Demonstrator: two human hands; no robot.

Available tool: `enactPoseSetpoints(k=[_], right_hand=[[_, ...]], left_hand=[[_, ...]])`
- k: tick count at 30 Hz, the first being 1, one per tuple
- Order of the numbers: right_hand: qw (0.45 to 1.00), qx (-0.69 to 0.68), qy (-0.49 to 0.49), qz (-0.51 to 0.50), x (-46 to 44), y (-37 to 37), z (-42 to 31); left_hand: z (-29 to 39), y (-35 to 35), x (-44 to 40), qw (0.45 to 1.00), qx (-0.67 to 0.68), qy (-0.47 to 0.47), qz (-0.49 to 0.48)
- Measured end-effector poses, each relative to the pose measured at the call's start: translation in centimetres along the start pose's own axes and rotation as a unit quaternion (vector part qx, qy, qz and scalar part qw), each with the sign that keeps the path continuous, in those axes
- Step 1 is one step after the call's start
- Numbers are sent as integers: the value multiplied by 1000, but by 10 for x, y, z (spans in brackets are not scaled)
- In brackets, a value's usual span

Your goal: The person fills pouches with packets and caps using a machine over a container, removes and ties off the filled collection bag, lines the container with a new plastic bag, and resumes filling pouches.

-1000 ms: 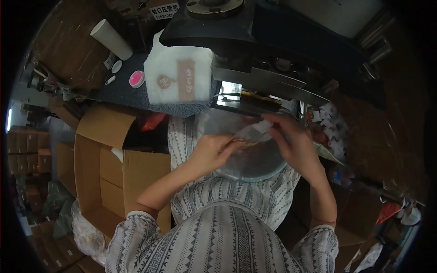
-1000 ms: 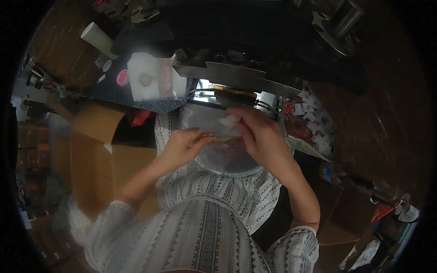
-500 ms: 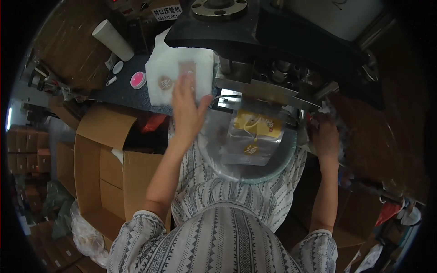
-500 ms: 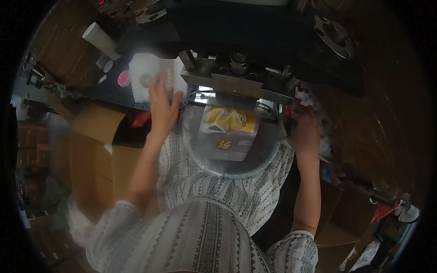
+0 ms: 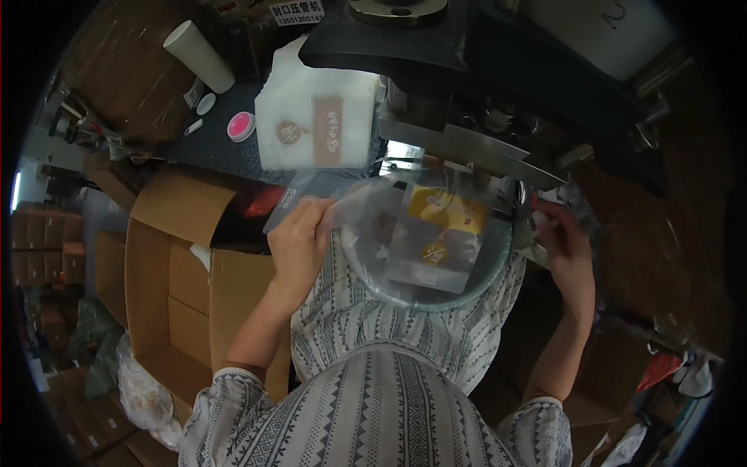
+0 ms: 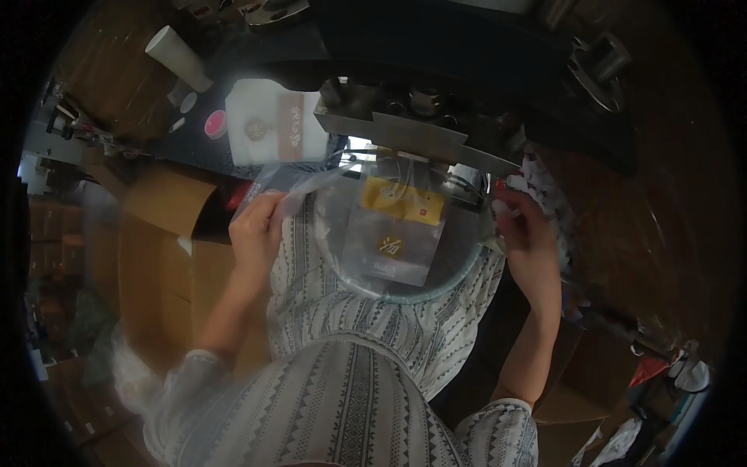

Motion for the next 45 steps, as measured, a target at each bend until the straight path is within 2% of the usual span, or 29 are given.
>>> enactPoseSetpoints(k=[1, 5, 6, 9, 12, 13, 14, 15, 16, 17, 18, 19, 21, 22, 24, 25, 27, 28, 29, 30, 32, 34, 36, 38, 39, 40, 41, 43, 45], right_hand=[[985, -167, 24, -41, 4, 5, -11], [946, -306, -12, -103, 15, 38, -57], [946, -306, -12, -102, 15, 44, -63], [973, -157, -134, -107, 17, 56, -78], [945, -275, -87, -154, 11, 68, -65], [945, -275, -87, -154, 9, 70, -61], [952, -271, -63, -128, 4, 70, -54], [958, -267, -41, -102, 1, 67, -49], [958, -265, -42, -100, 1, 65, -47], [976, -203, -67, -27, 1, 56, -45], [985, -140, -92, 45, 3, 48, -43], [985, -139, -92, 44, 5, 41, -39], [991, 37, -128, 16, 9, 28, -33], [991, 37, -128, 15, 6, 23, -27], [968, 198, -18, 152, -6, 8, -5], [920, 315, -72, 224, -15, 6, 9], [931, 305, -80, 184, -22, 5, 38], [940, 296, -91, 145, -27, 6, 45], [940, 295, -91, 143, -27, 6, 42], [951, 279, -56, 121, -26, 6, 40], [959, 263, -25, 103, -25, 3, 29], [952, 281, 55, 111, -18, 0, 24], [963, 241, 62, 101, -10, -6, 30], [973, 201, 61, 95, -3, -12, 28], [991, 98, 66, 64, 1, -12, 24], [997, -6, 71, 32, 4, -10, 19], [997, -6, 71, 31, 6, -5, 6], [970, -232, -20, -71, 12, 20, -37], [970, -223, -16, -96, 13, 34, -56]], left_hand=[[9, -2, -2, 1000, 16, 2, -2], [32, 1, -6, 997, 74, 21, -3], [34, 0, -7, 997, 74, 22, -3], [42, 4, -3, 993, 85, 67, -40], [48, 25, 5, 975, 181, 83, -100], [49, 38, 7, 961, 214, 50, -167], [51, 51, 8, 941, 246, 17, -232], [53, 59, 6, 941, 247, 19, -230], [51, 73, 6, 900, 332, -81, -272], [51, 84, 5, 839, 410, -180, -309], [53, 86, -5, 839, 412, -180, -308], [54, 88, -15, 775, 491, -249, -310], [57, 109, -22, 651, 617, -357, -262], [53, 117, -19, 651, 617, -358, -262], [51, 120, -20, 653, 609, -371, -257], [47, 117, -21, 652, 608, -372, -258], [24, 96, -34, 884, 315, -208, -276], [5, 79, -48, 960, 219, -123, -125], [-10, 61, -50, 993, 112, -35, 27], [-22, 62, -39, 993, 112, -35, 24], [-29, 71, -17, 973, -211, 82, -52], [-30, 58, -6, 975, -187, 109, -56], [-41, 38, -2, 992, -75, 31, -93], [-38, 23, 4, 997, -38, -16, -63], [-38, 15, 6, 998, -3, -59, -32], [-25, 9, 5, 1000, 7, -6, 20], [-12, 4, 5, 1000, 6, -7, 19], [15, -1, 0, 998, 55, -2, -18], [30, -3, -6, 997, 69, 23, 3]])
Point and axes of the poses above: each hand's wrist, its own x-axis away from the middle knuckle, its own y-axis out of the palm, z = x × y, the point moved 4 cm from there along -x, towards the middle knuckle, and after that the axes turned 7 degrees about y, right-handed, at the moved point
